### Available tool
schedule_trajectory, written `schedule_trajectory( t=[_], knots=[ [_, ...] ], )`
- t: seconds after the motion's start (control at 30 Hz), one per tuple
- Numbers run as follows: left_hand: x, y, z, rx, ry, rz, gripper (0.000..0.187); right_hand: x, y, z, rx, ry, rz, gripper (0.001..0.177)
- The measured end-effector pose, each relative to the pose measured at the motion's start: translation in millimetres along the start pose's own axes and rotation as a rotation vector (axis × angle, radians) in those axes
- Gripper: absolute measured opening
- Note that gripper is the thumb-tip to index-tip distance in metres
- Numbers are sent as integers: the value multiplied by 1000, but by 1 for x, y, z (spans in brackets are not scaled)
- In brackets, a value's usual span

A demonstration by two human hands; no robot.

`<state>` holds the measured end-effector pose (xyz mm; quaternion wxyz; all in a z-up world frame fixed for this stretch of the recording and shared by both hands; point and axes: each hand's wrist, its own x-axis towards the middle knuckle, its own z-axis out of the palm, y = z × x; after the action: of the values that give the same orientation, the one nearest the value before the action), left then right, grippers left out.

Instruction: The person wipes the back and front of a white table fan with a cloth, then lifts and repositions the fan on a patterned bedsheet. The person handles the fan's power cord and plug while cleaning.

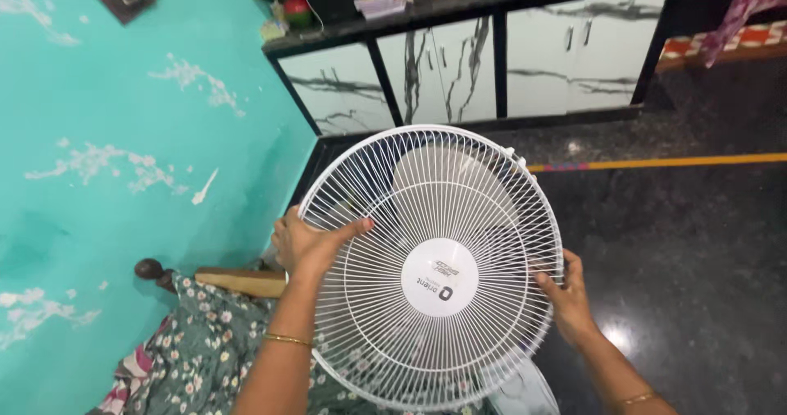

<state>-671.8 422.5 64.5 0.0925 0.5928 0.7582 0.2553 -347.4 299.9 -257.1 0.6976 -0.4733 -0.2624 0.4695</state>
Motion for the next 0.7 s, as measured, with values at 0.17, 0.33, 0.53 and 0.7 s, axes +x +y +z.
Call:
schedule_trajectory(
  t=[0.17, 0.33, 0.53, 0.7],
  knots=[
    [15, -10, 20, 51, 26, 58, 147, 14, 29, 15, 32, 19, -43, 80],
    [18, -34, 55, 60, 6, 20, 147, 26, 53, 2, -7, -8, -34, 82],
    [17, -30, 83, -13, 55, 130, 141, 47, 91, -23, 32, -62, 48, 84],
    [26, -9, 88, -14, 19, 225, 135, 72, 82, -39, -224, -50, 160, 94]
  ],
)
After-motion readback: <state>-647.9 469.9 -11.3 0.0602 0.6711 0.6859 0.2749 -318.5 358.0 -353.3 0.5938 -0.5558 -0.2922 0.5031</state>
